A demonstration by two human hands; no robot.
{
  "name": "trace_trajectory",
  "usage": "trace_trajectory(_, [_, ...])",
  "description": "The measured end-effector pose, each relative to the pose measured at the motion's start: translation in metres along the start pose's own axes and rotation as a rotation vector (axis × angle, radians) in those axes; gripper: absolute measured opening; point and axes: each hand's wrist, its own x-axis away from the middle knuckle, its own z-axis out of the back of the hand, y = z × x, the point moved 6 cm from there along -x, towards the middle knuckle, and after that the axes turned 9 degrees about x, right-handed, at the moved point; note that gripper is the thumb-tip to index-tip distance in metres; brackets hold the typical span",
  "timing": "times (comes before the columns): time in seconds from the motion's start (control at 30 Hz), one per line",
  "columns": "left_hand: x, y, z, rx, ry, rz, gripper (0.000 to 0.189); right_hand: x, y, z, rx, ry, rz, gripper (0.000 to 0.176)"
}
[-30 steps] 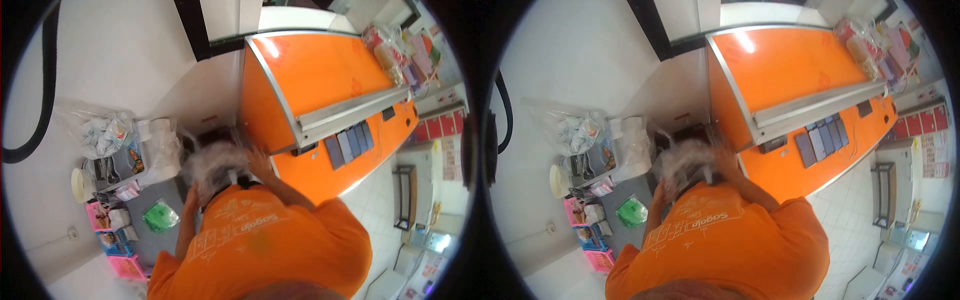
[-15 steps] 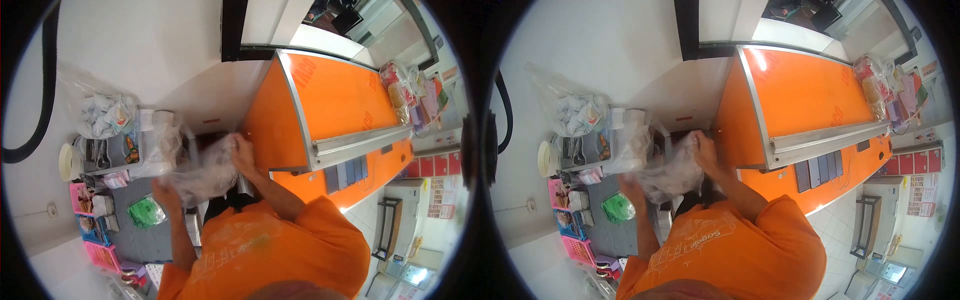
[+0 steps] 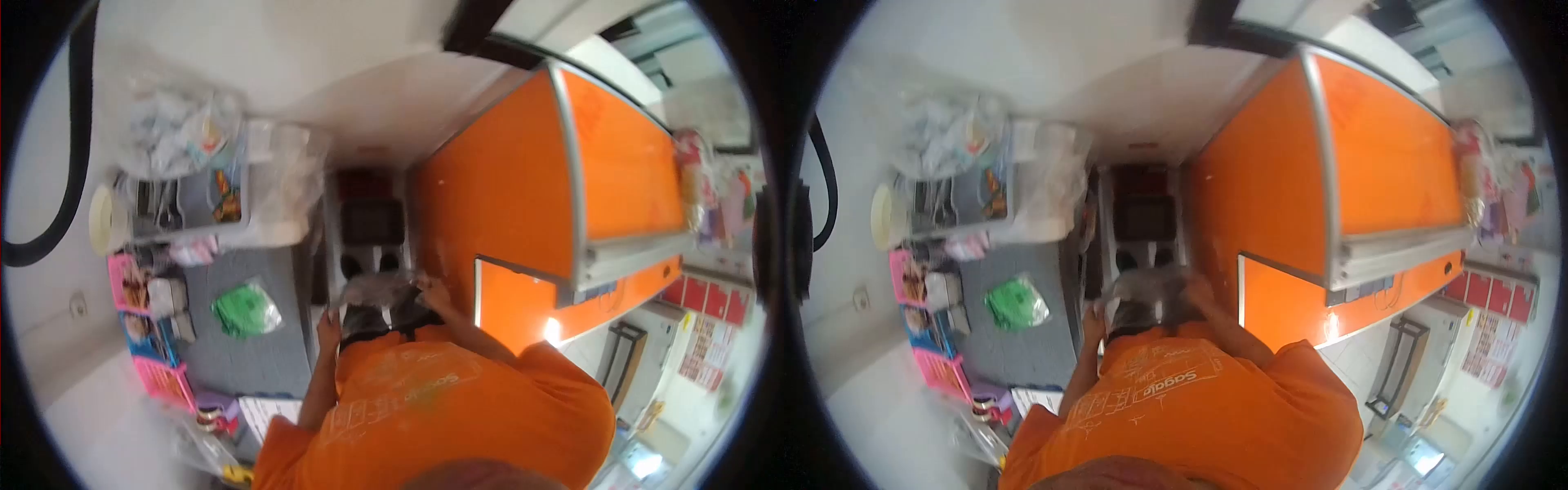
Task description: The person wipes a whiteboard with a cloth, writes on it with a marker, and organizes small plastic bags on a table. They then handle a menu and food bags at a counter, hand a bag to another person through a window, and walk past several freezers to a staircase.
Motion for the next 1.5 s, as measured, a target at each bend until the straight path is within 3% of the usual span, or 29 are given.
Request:
trace_trajectory(0.03, [-0.011,0.016,0.0,0.098,0.042,-0.006,0.034,-0.019,0.034,-0.034,-0.474,-0.207,-0.396,0.032])
trace_trajectory(0.07, [-0.022,0.033,0.001,0.195,0.083,-0.016,0.03,-0.029,0.015,-0.006,-0.625,-0.137,-0.484,0.031])
trace_trajectory(0.13, [-0.054,0.033,-0.01,0.066,-0.005,0.008,0.031,-0.047,-0.006,0.009,-0.773,-0.079,-0.574,0.03])
trace_trajectory(0.2, [-0.083,-0.003,-0.039,0.133,0.012,0.043,0.033,-0.079,0.008,-0.01,-0.689,0.131,-0.497,0.031])
trace_trajectory(0.3, [-0.109,0.013,-0.079,0.345,-0.013,0.139,0.036,-0.107,0.011,-0.053,-0.827,0.014,-0.378,0.032])
trace_trajectory(0.37, [-0.123,0.013,-0.107,0.487,-0.048,0.215,0.038,-0.111,-0.017,-0.038,-0.82,0.075,-0.447,0.032])
trace_trajectory(0.43, [-0.144,0.005,-0.138,0.535,-0.147,0.065,0.033,-0.119,-0.032,-0.017,-0.805,0.142,-0.501,0.031])
trace_trajectory(0.53, [-0.158,0.01,-0.155,0.475,-0.243,0.079,0.029,-0.128,-0.022,-0.042,-0.7,0.187,-0.365,0.033])
trace_trajectory(0.57, [-0.163,0.01,-0.159,0.474,-0.244,0.08,0.029,-0.134,0.011,-0.096,-0.736,0.166,-0.386,0.035])
trace_trajectory(0.63, [-0.174,0.002,-0.164,0.423,-0.134,0.139,0.027,-0.146,0.026,-0.11,-0.77,0.146,-0.408,0.038])
trace_trajectory(0.7, [-0.188,-0.007,-0.169,0.324,-0.109,0.128,0.029,-0.155,0.026,-0.125,-0.962,-0.038,-0.314,0.039])
trace_trajectory(0.77, [-0.198,-0.032,-0.179,0.221,-0.089,0.13,0.031,-0.167,0.03,-0.135,-0.866,-0.142,-0.349,0.039])
trace_trajectory(0.83, [-0.196,-0.095,-0.226,0.253,-0.459,0.632,0.038,-0.175,0.038,-0.158,-0.767,-0.245,-0.384,0.039])
trace_trajectory(0.87, [-0.197,-0.105,-0.235,0.253,-0.461,0.636,0.038,-0.179,0.042,-0.174,-0.639,-0.296,-0.404,0.041])
trace_trajectory(0.97, [-0.201,-0.1,-0.243,0.259,-0.427,0.611,0.044,-0.193,0.075,-0.217,-0.51,-0.288,-0.466,0.043])
trace_trajectory(1.03, [-0.232,-0.097,-0.225,0.087,-0.075,0.267,0.046,-0.209,0.112,-0.225,-0.52,0.029,-0.597,0.043])
trace_trajectory(1.07, [-0.25,-0.131,-0.23,0.02,-0.033,0.224,0.046,-0.217,0.135,-0.226,-0.524,0.192,-0.666,0.042])
trace_trajectory(1.13, [-0.288,-0.13,-0.219,-0.026,-0.005,0.461,0.05,-0.235,0.176,-0.236,-0.599,0.342,-0.764,0.042])
trace_trajectory(1.17, [-0.311,-0.126,-0.22,-0.29,-0.012,0.207,0.049,-0.247,0.194,-0.243,-0.658,0.376,-0.797,0.042])
trace_trajectory(1.27, [-0.372,-0.094,-0.223,-0.282,-0.294,0.29,0.04,-0.288,0.232,-0.263,-0.978,0.272,-0.792,0.042])
trace_trajectory(1.33, [-0.398,-0.103,-0.226,-0.184,-0.426,0.296,0.039,-0.317,0.245,-0.263,-1.211,0.173,-0.718,0.042])
trace_trajectory(1.4, [-0.413,-0.118,-0.223,-0.108,-0.389,0.259,0.039,-0.336,0.25,-0.26,-1.364,0.097,-0.657,0.042])
trace_trajectory(1.5, [-0.437,-0.134,-0.218,-0.184,-0.171,0.175,0.038,-0.362,0.254,-0.263,-1.461,0.083,-0.596,0.042])
